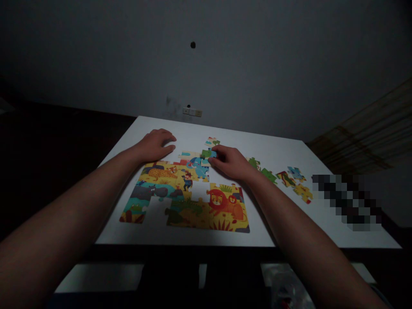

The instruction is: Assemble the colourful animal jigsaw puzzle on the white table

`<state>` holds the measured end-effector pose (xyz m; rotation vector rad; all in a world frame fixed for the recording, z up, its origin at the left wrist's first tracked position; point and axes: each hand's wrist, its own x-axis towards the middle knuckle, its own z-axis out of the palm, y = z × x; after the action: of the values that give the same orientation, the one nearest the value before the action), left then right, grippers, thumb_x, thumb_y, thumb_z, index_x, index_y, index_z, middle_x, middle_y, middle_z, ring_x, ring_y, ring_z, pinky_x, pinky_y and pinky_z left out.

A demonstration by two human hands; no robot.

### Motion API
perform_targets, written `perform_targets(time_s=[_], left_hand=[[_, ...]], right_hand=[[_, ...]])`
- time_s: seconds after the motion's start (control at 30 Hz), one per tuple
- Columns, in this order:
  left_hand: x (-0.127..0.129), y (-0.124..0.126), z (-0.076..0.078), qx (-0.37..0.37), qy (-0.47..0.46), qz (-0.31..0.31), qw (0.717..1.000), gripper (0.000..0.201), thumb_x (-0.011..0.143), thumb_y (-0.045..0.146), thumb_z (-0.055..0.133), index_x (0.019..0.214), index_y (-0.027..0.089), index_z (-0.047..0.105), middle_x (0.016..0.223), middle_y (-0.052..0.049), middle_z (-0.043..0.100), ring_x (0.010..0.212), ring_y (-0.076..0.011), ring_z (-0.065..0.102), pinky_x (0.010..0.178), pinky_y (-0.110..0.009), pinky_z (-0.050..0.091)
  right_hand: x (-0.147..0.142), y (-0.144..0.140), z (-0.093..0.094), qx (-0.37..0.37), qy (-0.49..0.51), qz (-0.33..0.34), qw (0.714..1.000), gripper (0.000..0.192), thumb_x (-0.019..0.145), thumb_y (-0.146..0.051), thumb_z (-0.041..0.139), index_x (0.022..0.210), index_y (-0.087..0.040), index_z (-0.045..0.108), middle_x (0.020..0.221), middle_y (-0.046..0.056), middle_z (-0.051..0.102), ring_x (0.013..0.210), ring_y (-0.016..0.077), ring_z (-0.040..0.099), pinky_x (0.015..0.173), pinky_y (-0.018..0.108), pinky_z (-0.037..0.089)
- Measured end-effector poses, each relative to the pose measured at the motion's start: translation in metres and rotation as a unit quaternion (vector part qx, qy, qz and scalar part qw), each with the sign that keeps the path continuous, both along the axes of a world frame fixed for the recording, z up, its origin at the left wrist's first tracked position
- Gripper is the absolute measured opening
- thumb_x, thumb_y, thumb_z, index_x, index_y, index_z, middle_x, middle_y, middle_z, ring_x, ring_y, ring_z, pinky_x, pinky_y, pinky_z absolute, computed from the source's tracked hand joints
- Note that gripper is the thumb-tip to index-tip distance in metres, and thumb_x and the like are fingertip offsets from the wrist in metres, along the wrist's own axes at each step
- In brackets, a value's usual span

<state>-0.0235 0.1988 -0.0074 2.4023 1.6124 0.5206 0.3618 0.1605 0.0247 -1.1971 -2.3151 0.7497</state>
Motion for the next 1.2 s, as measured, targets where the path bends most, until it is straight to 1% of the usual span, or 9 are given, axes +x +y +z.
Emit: perform_targets(time_s=[0.2, 0.27, 0.37, 0.47, 0.57, 0.67, 0.87, 1.0, 1.2], left_hand=[[0.000, 0.000, -0.001, 0.006, -0.008, -0.003, 1.000, 0.053, 0.102, 0.063, 0.066, 0.137, 0.029, 0.088, 0.157, -0.017, 0.084, 0.152, -0.0468, 0.071, 0.135, -0.073, 0.054], [0.000, 0.000, -0.001, 0.004, -0.004, 0.000, 1.000, 0.055, 0.103, 0.064, 0.065, 0.138, 0.029, 0.088, 0.158, -0.016, 0.083, 0.153, -0.0461, 0.071, 0.136, -0.072, 0.054], [0.000, -0.001, 0.000, 0.003, 0.000, -0.002, 1.000, 0.057, 0.104, 0.065, 0.064, 0.140, 0.029, 0.088, 0.160, -0.016, 0.082, 0.154, -0.0458, 0.070, 0.136, -0.071, 0.054], [0.000, -0.001, 0.001, 0.002, -0.002, -0.002, 1.000, 0.057, 0.104, 0.065, 0.064, 0.140, 0.029, 0.088, 0.160, -0.017, 0.082, 0.154, -0.0461, 0.071, 0.135, -0.071, 0.055], [0.000, -0.001, 0.002, 0.001, -0.004, -0.002, 1.000, 0.057, 0.103, 0.065, 0.065, 0.140, 0.028, 0.088, 0.159, -0.018, 0.082, 0.154, -0.0466, 0.071, 0.136, -0.070, 0.054], [0.001, -0.002, 0.002, 0.001, -0.002, -0.003, 1.000, 0.058, 0.104, 0.065, 0.065, 0.141, 0.027, 0.088, 0.160, -0.017, 0.082, 0.154, -0.0463, 0.071, 0.139, -0.070, 0.052], [0.001, -0.002, 0.002, 0.001, 0.001, -0.003, 1.000, 0.057, 0.104, 0.065, 0.065, 0.140, 0.027, 0.088, 0.159, -0.017, 0.082, 0.153, -0.0462, 0.071, 0.138, -0.070, 0.053], [0.000, -0.001, 0.001, -0.001, 0.006, -0.003, 1.000, 0.059, 0.104, 0.065, 0.064, 0.142, 0.026, 0.087, 0.160, -0.018, 0.081, 0.154, -0.0466, 0.070, 0.138, -0.071, 0.053], [0.002, -0.003, 0.002, -0.002, 0.006, -0.002, 1.000, 0.060, 0.106, 0.062, 0.064, 0.145, 0.023, 0.087, 0.164, -0.020, 0.080, 0.157, -0.0477, 0.069, 0.140, -0.072, 0.051]], right_hand=[[0.000, 0.002, -0.004, -0.001, 0.018, 0.006, 1.000, 0.025, 0.112, -0.049, 0.076, 0.118, -0.025, 0.081, 0.096, 0.008, 0.078, 0.088, 0.0290, 0.069, 0.085, 0.045, 0.050], [0.000, 0.003, -0.004, 0.002, 0.039, -0.004, 0.999, 0.029, 0.112, -0.049, 0.074, 0.127, -0.025, 0.080, 0.102, 0.008, 0.080, 0.091, 0.0300, 0.071, 0.087, 0.045, 0.052], [0.000, 0.005, -0.003, 0.030, 0.080, -0.038, 0.996, 0.035, 0.111, -0.048, 0.071, 0.138, -0.027, 0.076, 0.118, 0.011, 0.084, 0.103, 0.0329, 0.074, 0.095, 0.046, 0.056], [0.002, 0.007, -0.002, 0.046, 0.102, -0.059, 0.992, 0.034, 0.112, -0.047, 0.068, 0.139, -0.028, 0.073, 0.125, 0.012, 0.084, 0.110, 0.0336, 0.074, 0.099, 0.047, 0.057], [0.003, 0.009, -0.003, 0.043, 0.105, -0.063, 0.991, 0.034, 0.112, -0.048, 0.067, 0.138, -0.027, 0.071, 0.118, 0.010, 0.082, 0.102, 0.0320, 0.074, 0.097, 0.046, 0.057], [0.003, 0.010, -0.006, 0.037, 0.101, -0.062, 0.992, 0.037, 0.111, -0.049, 0.070, 0.140, -0.026, 0.071, 0.113, 0.009, 0.082, 0.101, 0.0327, 0.074, 0.095, 0.046, 0.057], [0.002, 0.009, -0.007, 0.013, 0.104, -0.056, 0.993, 0.041, 0.109, -0.051, 0.076, 0.141, -0.026, 0.075, 0.117, 0.010, 0.084, 0.100, 0.0313, 0.074, 0.092, 0.044, 0.058], [0.001, 0.009, -0.007, 0.015, 0.089, -0.065, 0.994, 0.040, 0.109, -0.052, 0.076, 0.139, -0.025, 0.078, 0.103, 0.007, 0.080, 0.091, 0.0284, 0.070, 0.086, 0.042, 0.053], [0.000, 0.009, -0.009, 0.022, 0.098, -0.064, 0.993, 0.038, 0.106, -0.050, 0.080, 0.134, -0.024, 0.081, 0.091, 0.002, 0.073, 0.084, 0.0257, 0.066, 0.082, 0.040, 0.050]])
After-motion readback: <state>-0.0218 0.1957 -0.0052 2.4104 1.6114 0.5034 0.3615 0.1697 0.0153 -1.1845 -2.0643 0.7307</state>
